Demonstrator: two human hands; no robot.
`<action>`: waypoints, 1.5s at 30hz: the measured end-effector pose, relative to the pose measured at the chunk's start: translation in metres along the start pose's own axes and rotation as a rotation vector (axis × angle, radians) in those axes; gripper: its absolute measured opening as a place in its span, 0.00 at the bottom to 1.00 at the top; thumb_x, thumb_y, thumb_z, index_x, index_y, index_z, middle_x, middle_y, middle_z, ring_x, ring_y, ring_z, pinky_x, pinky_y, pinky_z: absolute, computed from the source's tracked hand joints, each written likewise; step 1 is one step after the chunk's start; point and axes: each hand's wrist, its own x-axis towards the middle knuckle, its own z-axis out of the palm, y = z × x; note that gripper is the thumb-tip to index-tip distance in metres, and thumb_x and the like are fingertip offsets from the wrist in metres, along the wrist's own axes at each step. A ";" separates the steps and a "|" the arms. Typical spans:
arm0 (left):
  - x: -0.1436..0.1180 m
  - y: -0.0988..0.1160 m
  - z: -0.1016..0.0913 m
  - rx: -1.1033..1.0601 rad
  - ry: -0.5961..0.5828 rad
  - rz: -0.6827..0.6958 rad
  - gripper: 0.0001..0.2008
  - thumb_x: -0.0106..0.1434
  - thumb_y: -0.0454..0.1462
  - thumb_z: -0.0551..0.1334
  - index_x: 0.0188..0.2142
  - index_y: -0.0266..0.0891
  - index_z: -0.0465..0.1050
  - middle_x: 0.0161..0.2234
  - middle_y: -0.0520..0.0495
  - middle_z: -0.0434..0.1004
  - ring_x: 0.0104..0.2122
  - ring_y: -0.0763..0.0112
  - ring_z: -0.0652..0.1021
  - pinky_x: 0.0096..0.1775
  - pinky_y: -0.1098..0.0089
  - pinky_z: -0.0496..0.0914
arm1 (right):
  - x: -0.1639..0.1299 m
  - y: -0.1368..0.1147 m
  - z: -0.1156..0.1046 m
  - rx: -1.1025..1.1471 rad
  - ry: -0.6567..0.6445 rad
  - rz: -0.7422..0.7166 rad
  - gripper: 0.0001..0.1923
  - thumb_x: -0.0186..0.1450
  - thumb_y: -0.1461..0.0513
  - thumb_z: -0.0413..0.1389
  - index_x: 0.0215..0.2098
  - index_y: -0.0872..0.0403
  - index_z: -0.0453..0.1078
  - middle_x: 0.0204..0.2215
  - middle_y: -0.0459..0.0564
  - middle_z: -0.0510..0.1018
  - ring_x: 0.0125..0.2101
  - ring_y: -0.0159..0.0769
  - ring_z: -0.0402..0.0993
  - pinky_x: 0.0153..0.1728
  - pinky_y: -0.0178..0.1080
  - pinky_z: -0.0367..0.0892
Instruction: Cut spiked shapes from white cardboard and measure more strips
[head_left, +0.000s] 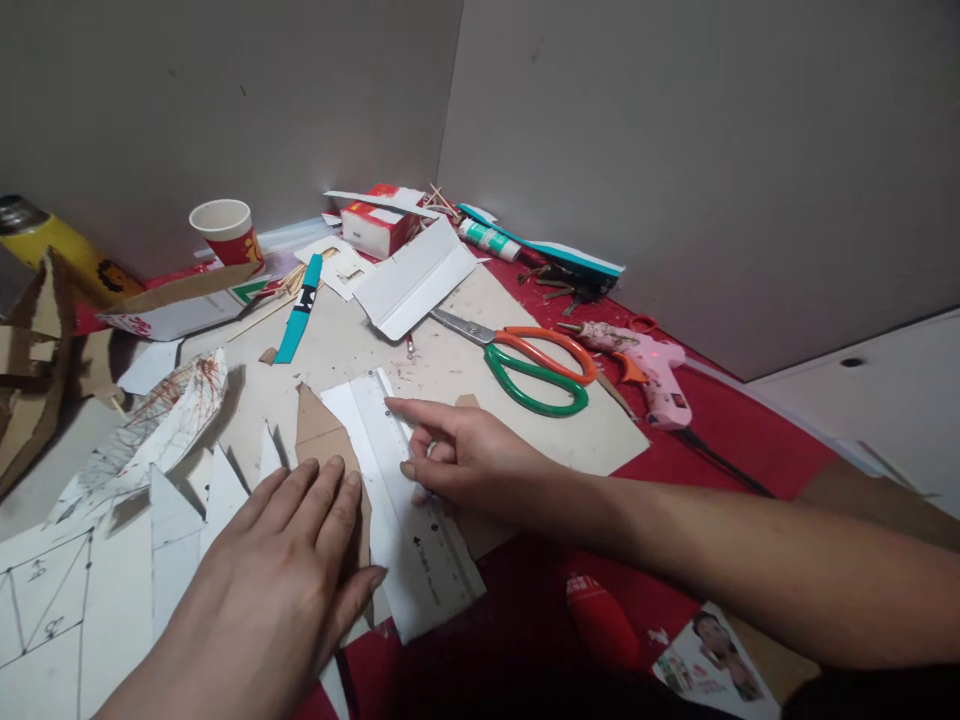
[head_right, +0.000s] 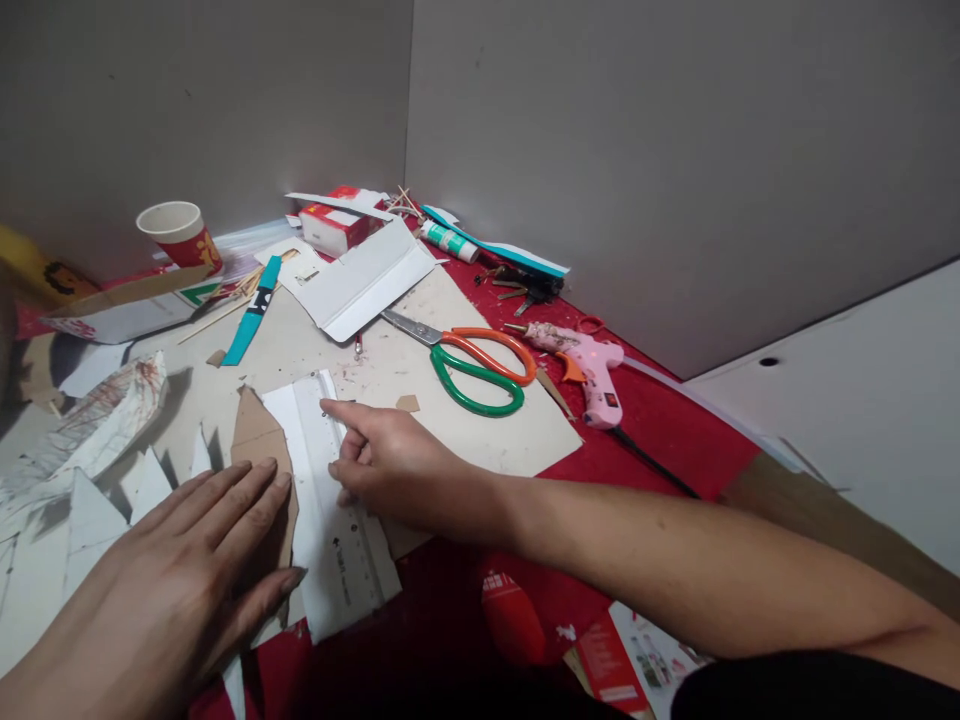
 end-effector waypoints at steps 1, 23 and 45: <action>0.001 -0.001 -0.001 -0.004 0.001 0.002 0.26 0.60 0.45 0.60 0.51 0.28 0.76 0.51 0.32 0.76 0.46 0.44 0.80 0.43 0.49 0.77 | 0.000 0.001 0.000 -0.023 0.005 -0.010 0.33 0.61 0.69 0.54 0.65 0.55 0.58 0.27 0.40 0.69 0.21 0.25 0.70 0.19 0.30 0.62; 0.001 -0.013 -0.006 -0.033 -0.030 0.010 0.32 0.62 0.51 0.57 0.55 0.27 0.72 0.53 0.33 0.76 0.49 0.45 0.77 0.45 0.51 0.76 | 0.002 0.002 0.005 -0.453 0.123 -0.290 0.30 0.61 0.71 0.53 0.62 0.62 0.63 0.23 0.42 0.69 0.22 0.29 0.63 0.25 0.33 0.61; 0.002 -0.003 -0.004 -0.162 0.000 -0.010 0.27 0.62 0.41 0.58 0.58 0.29 0.68 0.59 0.34 0.69 0.56 0.49 0.72 0.51 0.51 0.73 | 0.003 0.002 0.002 -0.433 0.073 -0.233 0.32 0.62 0.66 0.53 0.64 0.61 0.59 0.25 0.44 0.71 0.24 0.31 0.65 0.27 0.34 0.61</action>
